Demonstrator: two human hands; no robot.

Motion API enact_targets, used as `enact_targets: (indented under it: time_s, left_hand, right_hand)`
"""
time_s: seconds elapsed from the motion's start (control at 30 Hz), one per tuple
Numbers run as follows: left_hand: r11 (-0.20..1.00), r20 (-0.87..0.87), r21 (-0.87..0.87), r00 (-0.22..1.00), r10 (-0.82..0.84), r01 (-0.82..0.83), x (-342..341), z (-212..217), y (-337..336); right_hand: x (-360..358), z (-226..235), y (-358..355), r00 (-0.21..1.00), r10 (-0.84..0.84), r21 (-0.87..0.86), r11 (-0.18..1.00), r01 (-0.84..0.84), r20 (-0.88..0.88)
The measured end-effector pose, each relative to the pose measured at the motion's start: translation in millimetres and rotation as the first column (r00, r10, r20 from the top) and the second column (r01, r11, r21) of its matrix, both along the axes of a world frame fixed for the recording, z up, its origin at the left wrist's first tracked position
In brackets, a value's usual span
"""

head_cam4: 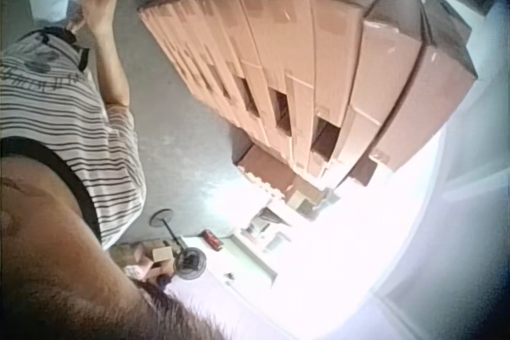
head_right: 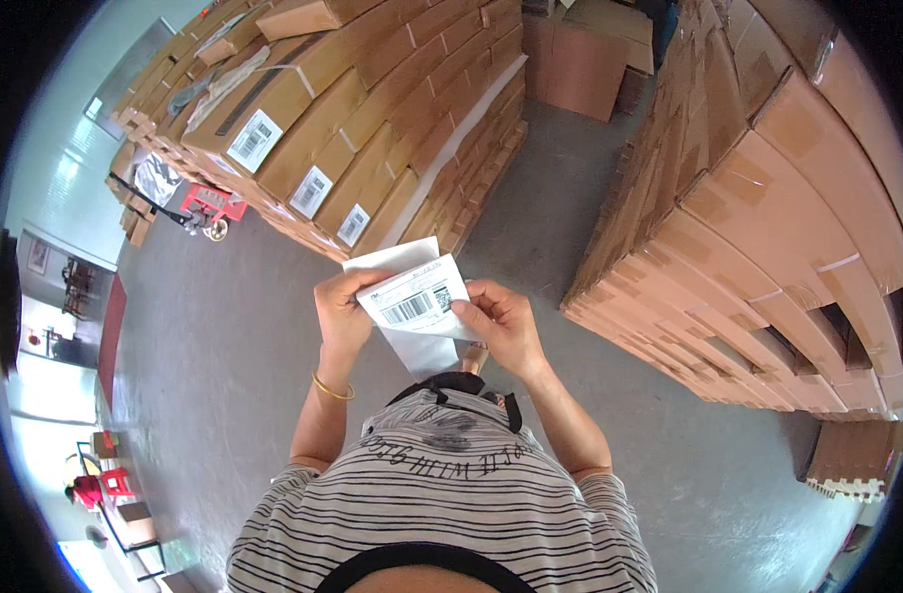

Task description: The person picks up a strip of adhesive barcode labels, folds it, and peels off individual labels to stick them onto stacked cardboard boxes.

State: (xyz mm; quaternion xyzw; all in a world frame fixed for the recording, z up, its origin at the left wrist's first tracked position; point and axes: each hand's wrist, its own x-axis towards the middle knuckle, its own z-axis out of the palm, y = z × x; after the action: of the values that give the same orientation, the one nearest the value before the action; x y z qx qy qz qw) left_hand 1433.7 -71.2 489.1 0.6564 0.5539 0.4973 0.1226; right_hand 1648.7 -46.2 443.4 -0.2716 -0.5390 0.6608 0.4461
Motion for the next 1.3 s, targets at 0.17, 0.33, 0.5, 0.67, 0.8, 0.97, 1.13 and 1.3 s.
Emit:
enact_targets:
  time_s: [0.17,0.33,0.5,0.67,0.8,0.97,1.13,1.3]
  left_hand:
    - [0.999,0.050,-0.036,0.999,-0.008,0.009,5.1,-10.6,11.5]
    - [0.995,-0.061,0.002,0.993,-0.102,0.102,8.7,-17.4,51.3]
    - [0.988,0.023,-0.046,0.989,-0.149,0.149,0.8,-27.6,118.5]
    - [0.978,0.356,-0.145,0.930,-0.091,0.151,-11.1,-20.0,200.6]
    - [0.971,0.339,-0.163,0.934,-0.112,0.176,-28.0,-18.7,261.9]
    - [0.960,0.255,-0.202,0.957,-0.139,0.193,-31.6,-12.0,332.6]
    - [0.963,0.376,-0.201,0.922,-0.094,0.180,-28.5,-20.6,400.9]
    - [0.950,0.482,-0.257,0.875,-0.035,0.179,-8.5,-14.1,469.3]
  right_hand:
    - [1.3,-1.8,18.7,0.993,-0.114,0.054,0.992,0.113,0.019]
    - [-0.4,13.0,55.7,0.996,-0.082,0.060,0.995,0.081,0.016]
    - [-10.9,-3.5,128.9,0.996,-0.088,0.066,0.994,0.087,0.004]
    - [-29.7,8.1,215.6,0.998,-0.055,-0.009,0.998,0.055,-0.020]
    - [-42.7,16.2,273.0,0.995,-0.103,0.031,0.994,0.103,-0.010]
    - [-44.0,25.9,339.7,0.983,-0.158,0.033,0.987,0.156,0.095]
    - [-39.2,19.7,413.7,0.979,-0.125,0.047,0.992,0.119,0.164]
    - [-25.2,16.2,501.3,0.997,-0.044,0.034,0.999,0.042,0.067]
